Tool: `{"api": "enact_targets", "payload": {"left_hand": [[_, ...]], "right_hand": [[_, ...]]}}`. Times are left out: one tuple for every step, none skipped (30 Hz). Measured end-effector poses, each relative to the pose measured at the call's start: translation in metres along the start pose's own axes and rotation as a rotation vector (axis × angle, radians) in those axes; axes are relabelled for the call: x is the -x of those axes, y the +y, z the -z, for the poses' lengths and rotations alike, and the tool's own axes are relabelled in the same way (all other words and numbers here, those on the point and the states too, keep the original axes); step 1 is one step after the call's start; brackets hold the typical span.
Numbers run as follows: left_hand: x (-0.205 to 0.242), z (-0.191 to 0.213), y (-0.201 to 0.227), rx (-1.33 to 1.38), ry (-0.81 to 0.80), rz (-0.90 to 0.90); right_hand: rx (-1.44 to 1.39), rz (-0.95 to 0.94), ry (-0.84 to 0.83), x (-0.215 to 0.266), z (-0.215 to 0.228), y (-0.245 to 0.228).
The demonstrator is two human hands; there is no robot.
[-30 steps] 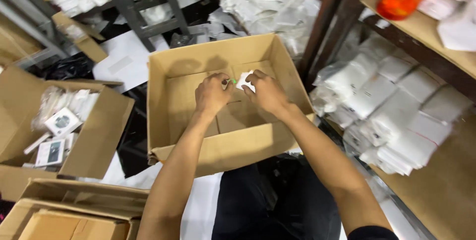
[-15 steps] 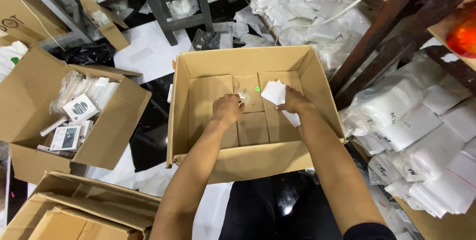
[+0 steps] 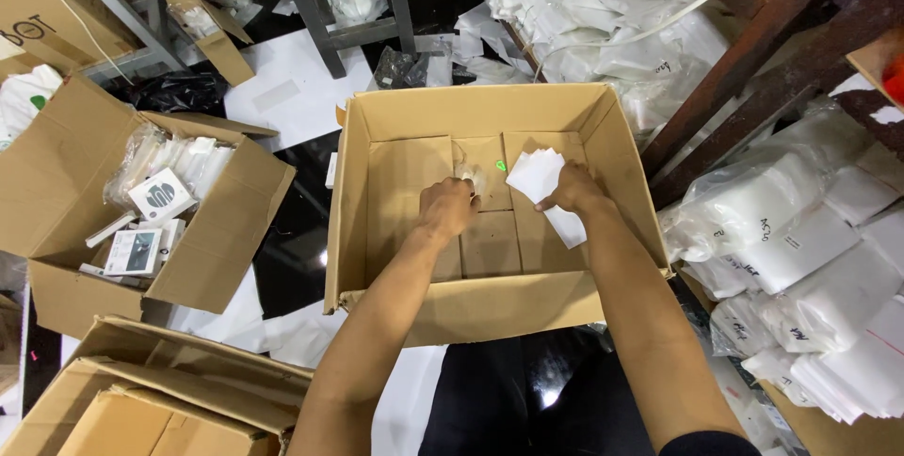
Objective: The person packs small white packets into a cardboard box, securing them with rubber bands. They then move to a red basket and continue packing similar items into plastic bags, securing them with rubber bands.
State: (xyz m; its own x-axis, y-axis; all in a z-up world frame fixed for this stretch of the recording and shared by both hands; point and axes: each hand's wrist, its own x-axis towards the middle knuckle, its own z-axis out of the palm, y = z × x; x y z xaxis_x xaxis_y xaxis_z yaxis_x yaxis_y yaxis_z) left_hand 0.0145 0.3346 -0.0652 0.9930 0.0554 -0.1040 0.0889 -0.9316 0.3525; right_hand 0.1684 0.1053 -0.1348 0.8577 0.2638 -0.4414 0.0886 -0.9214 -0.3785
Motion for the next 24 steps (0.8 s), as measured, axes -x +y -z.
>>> {"api": "enact_targets", "payload": {"left_hand": [[-0.001, -0.001, 0.000, -0.003, 0.005, -0.002], [-0.003, -0.001, 0.000, -0.013, -0.019, 0.007], [-0.002, -0.003, -0.002, -0.025, -0.045, 0.019], [-0.001, -0.003, -0.003, -0.029, -0.044, 0.020], [-0.002, -0.003, -0.003, -0.022, -0.043, 0.026], [-0.003, -0.002, -0.004, -0.014, -0.043, 0.032], [-0.003, -0.003, -0.006, -0.016, -0.040, 0.034], [-0.003, -0.003, -0.008, -0.020, -0.036, 0.030], [-0.003, -0.005, -0.009, -0.021, -0.033, 0.026], [-0.005, -0.005, -0.010, -0.020, -0.031, 0.030], [-0.006, -0.006, -0.011, -0.019, -0.035, 0.033], [-0.007, -0.007, -0.011, -0.019, -0.038, 0.035], [-0.007, -0.008, -0.011, -0.017, -0.039, 0.039], [-0.006, -0.011, -0.010, -0.002, -0.030, 0.054], [-0.006, -0.014, -0.008, 0.012, -0.025, 0.064], [-0.005, -0.012, -0.008, 0.014, -0.029, 0.061], [-0.005, -0.010, -0.008, 0.014, -0.039, 0.059], [-0.006, -0.007, -0.007, 0.014, -0.048, 0.057], [-0.004, -0.001, -0.001, 0.015, -0.052, 0.049], [-0.001, 0.007, 0.004, 0.040, -0.041, 0.046], [0.003, 0.014, 0.007, 0.067, -0.029, 0.051], [0.007, 0.018, 0.012, 0.069, -0.030, 0.050], [0.013, 0.024, 0.015, 0.100, -0.008, 0.045], [0.018, 0.030, 0.019, 0.132, 0.014, 0.040]], "right_hand": [[-0.001, 0.003, 0.005, -0.001, 0.000, 0.003], [0.018, 0.036, 0.017, -0.003, 0.001, 0.006], [0.035, 0.071, 0.025, -0.004, -0.002, 0.008], [0.033, 0.074, 0.025, -0.001, -0.002, 0.007], [0.033, 0.052, 0.006, 0.000, 0.000, 0.005], [0.032, 0.029, -0.012, 0.001, 0.002, 0.003], [0.032, 0.033, -0.011, -0.002, 0.003, 0.004], [0.058, 0.018, -0.014, -0.004, 0.003, 0.006], [0.088, 0.003, -0.018, -0.007, 0.004, 0.008], [0.090, 0.006, -0.019, 0.003, 0.010, 0.001], [0.084, -0.019, -0.046, 0.013, 0.015, -0.005], [0.077, -0.044, -0.072, 0.024, 0.020, -0.011], [0.081, -0.043, -0.075, 0.034, 0.027, -0.019], [0.056, -0.014, -0.073, 0.045, 0.034, -0.027], [0.028, 0.007, -0.070, 0.057, 0.040, -0.032], [0.027, 0.002, -0.071, 0.048, 0.035, -0.027], [0.044, 0.028, -0.044, 0.039, 0.032, -0.022], [0.062, 0.055, -0.017, 0.030, 0.029, -0.016], [0.060, 0.046, -0.014, 0.033, 0.031, -0.015], [0.000, 0.089, -0.029, 0.035, 0.034, -0.014], [-0.056, 0.139, -0.046, 0.037, 0.035, -0.016], [-0.054, 0.137, -0.046, 0.039, 0.037, -0.017], [-0.121, 0.145, 0.011, 0.042, 0.036, -0.020], [-0.188, 0.153, 0.069, 0.044, 0.036, -0.022]]}}
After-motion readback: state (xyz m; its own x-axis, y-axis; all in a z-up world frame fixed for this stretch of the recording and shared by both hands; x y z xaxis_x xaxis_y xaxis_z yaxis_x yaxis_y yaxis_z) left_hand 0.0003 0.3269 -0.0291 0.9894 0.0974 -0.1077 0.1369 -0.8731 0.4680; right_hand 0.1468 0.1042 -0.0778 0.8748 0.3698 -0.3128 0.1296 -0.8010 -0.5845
